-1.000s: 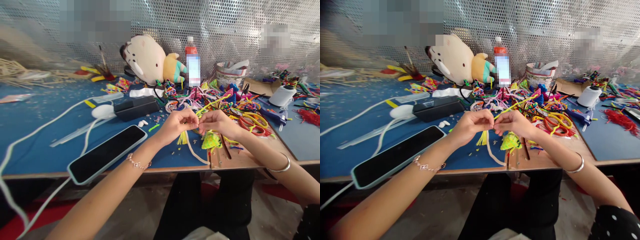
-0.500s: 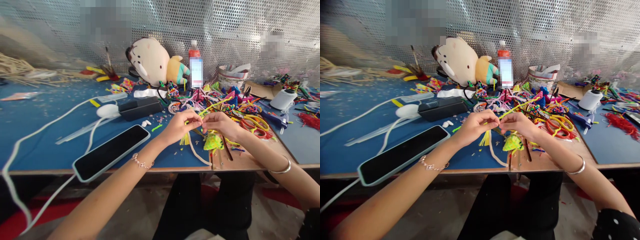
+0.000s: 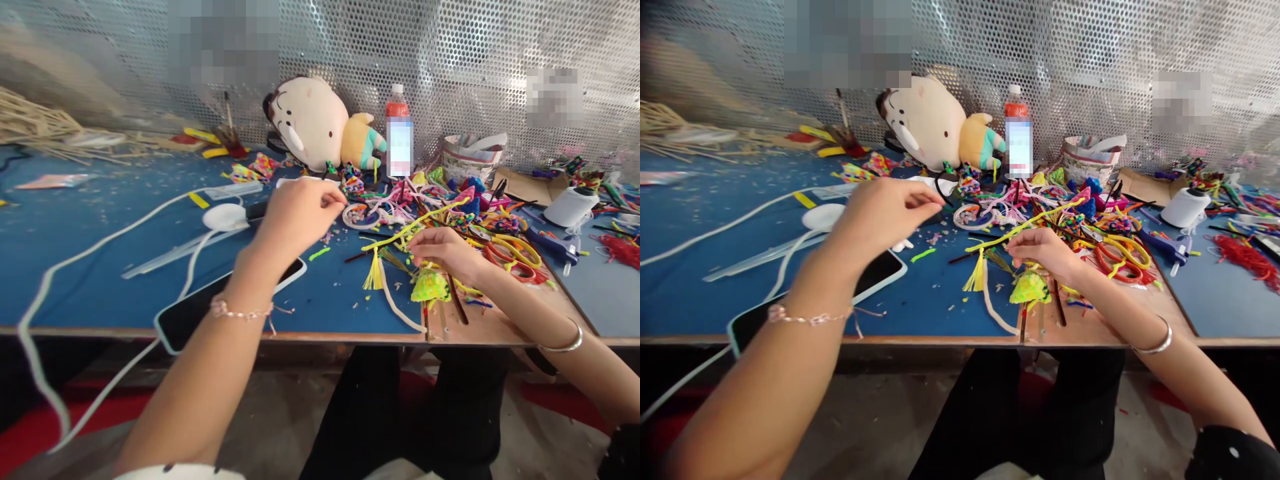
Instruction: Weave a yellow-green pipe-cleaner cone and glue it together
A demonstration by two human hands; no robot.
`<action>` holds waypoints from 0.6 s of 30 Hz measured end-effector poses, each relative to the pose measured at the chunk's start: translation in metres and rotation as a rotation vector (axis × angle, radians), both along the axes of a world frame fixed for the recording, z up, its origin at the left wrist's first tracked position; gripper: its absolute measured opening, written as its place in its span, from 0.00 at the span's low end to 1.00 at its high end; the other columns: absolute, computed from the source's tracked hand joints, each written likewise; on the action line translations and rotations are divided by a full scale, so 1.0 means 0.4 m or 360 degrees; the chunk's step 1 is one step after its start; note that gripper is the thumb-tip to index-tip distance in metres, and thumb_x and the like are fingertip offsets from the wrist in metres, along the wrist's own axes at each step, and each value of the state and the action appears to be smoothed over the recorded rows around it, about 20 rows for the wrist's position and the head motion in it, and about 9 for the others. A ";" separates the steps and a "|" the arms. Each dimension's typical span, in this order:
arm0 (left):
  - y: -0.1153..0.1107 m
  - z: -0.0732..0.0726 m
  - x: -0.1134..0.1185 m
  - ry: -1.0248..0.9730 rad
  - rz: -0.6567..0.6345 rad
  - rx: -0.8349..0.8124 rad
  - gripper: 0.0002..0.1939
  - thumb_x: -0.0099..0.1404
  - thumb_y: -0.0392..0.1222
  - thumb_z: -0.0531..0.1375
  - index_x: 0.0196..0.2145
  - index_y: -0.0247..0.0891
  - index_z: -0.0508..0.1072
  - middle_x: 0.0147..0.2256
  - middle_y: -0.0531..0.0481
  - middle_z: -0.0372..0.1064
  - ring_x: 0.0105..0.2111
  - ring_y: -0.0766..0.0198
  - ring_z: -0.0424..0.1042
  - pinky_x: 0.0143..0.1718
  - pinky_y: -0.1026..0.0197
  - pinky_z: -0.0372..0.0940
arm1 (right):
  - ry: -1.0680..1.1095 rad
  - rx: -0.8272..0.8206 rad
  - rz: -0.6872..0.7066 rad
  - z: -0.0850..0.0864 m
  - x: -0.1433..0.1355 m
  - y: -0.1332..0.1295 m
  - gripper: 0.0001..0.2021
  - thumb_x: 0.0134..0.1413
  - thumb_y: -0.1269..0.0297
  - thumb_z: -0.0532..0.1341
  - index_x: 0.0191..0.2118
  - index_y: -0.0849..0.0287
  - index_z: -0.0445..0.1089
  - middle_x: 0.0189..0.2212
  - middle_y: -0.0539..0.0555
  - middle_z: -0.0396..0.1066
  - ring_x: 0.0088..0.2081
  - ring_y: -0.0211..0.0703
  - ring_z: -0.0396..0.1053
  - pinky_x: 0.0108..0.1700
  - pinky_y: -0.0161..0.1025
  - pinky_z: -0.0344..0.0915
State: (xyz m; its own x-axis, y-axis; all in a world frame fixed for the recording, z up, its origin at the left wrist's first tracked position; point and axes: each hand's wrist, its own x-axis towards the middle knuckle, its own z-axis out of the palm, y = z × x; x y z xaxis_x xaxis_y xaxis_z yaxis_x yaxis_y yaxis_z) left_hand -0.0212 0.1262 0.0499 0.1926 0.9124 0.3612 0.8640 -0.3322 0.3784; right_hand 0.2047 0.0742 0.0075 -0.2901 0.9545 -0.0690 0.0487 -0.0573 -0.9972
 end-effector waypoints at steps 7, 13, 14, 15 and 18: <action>0.073 -0.011 -0.098 0.0601 0.0196 -0.0371 0.07 0.51 0.30 0.59 0.24 0.36 0.78 0.25 0.48 0.73 0.26 0.61 0.67 0.32 0.60 0.60 | 0.0001 -0.0003 -0.0004 0.001 -0.002 -0.001 0.06 0.37 0.67 0.65 0.26 0.61 0.71 0.17 0.47 0.68 0.23 0.33 0.64 0.32 0.36 0.57; 0.079 -0.027 -0.088 0.0689 0.0334 -0.0506 0.12 0.54 0.30 0.57 0.33 0.34 0.79 0.38 0.37 0.77 0.36 0.50 0.74 0.38 0.53 0.66 | -0.0033 0.0026 -0.0024 0.001 0.000 -0.001 0.06 0.37 0.66 0.65 0.26 0.62 0.71 0.17 0.47 0.68 0.23 0.33 0.63 0.32 0.36 0.56; 0.079 -0.028 -0.082 0.0704 0.0377 -0.0521 0.12 0.54 0.30 0.57 0.33 0.33 0.79 0.40 0.34 0.76 0.39 0.46 0.74 0.39 0.51 0.66 | -0.0039 0.0033 -0.0020 0.001 0.000 0.000 0.06 0.37 0.66 0.65 0.26 0.61 0.71 0.17 0.47 0.68 0.23 0.33 0.63 0.32 0.36 0.56; 0.078 -0.030 -0.077 0.0716 0.0412 -0.0535 0.12 0.53 0.31 0.58 0.34 0.32 0.79 0.42 0.30 0.75 0.41 0.42 0.74 0.40 0.48 0.67 | -0.0044 0.0038 -0.0017 0.000 0.000 0.000 0.07 0.37 0.65 0.65 0.26 0.61 0.71 0.17 0.47 0.68 0.24 0.33 0.64 0.32 0.37 0.56; 0.078 -0.042 -0.068 0.0741 0.0454 -0.0554 0.12 0.54 0.31 0.57 0.34 0.29 0.79 0.44 0.23 0.73 0.46 0.35 0.72 0.42 0.44 0.67 | -0.0062 0.0056 -0.0024 0.000 -0.001 0.000 0.07 0.36 0.65 0.65 0.26 0.61 0.71 0.17 0.47 0.68 0.24 0.34 0.63 0.33 0.37 0.56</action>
State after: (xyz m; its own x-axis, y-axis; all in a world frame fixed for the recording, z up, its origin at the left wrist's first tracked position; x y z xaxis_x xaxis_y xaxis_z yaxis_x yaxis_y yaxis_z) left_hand -0.0482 0.1573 0.0332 -0.0094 0.9996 -0.0277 0.9999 0.0091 -0.0129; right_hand 0.2042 0.0740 0.0076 -0.2736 0.9607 -0.0462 0.0868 -0.0232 -0.9960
